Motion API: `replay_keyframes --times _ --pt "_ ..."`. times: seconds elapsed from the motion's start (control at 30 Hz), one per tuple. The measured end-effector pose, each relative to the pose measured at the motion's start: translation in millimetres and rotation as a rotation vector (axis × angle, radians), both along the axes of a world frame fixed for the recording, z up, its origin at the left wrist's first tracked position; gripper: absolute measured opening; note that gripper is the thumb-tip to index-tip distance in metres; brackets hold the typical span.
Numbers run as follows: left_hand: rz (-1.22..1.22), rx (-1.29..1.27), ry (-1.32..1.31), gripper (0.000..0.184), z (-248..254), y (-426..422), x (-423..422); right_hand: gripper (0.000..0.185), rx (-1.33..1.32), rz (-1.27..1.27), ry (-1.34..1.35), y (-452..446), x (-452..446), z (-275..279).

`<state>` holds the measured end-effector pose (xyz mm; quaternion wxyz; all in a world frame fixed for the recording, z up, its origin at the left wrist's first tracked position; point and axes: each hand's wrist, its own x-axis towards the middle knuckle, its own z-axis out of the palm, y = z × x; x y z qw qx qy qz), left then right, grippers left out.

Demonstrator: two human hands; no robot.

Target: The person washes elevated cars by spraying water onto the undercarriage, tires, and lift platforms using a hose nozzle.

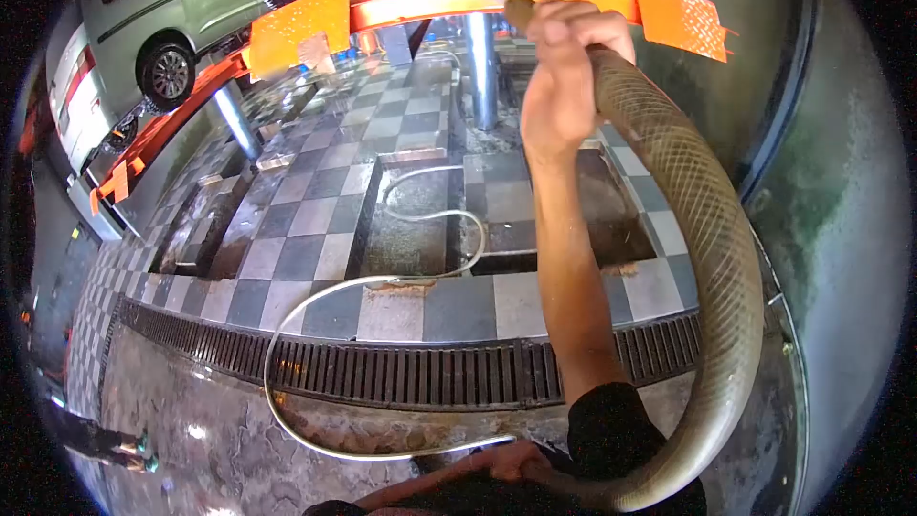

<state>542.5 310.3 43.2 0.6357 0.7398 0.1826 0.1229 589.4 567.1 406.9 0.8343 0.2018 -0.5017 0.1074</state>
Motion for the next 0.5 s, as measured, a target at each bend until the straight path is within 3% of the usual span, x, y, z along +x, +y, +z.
replay_keyframes --times 0.03,0.17,0.3,0.37,0.5 --pt "0.009 0.032 0.102 0.038 -17 -4 6 0.012 0.017 -0.011 -0.064 -2 -7 4" --pt "0.013 0.090 -0.003 0.034 -49 -4 9 0.014 0.174 0.015 -0.108 -25 -36 38" --pt "0.018 0.098 -0.008 0.033 -52 -1 6 0.013 0.213 0.017 -0.137 -36 -53 48" --pt "0.006 -0.023 -0.007 0.030 -50 -2 4 0.012 0.187 0.032 -0.105 -32 -59 41" --pt "0.083 0.115 -0.015 0.029 -34 -2 -2 0.012 0.173 -0.017 -0.122 -27 -67 35"
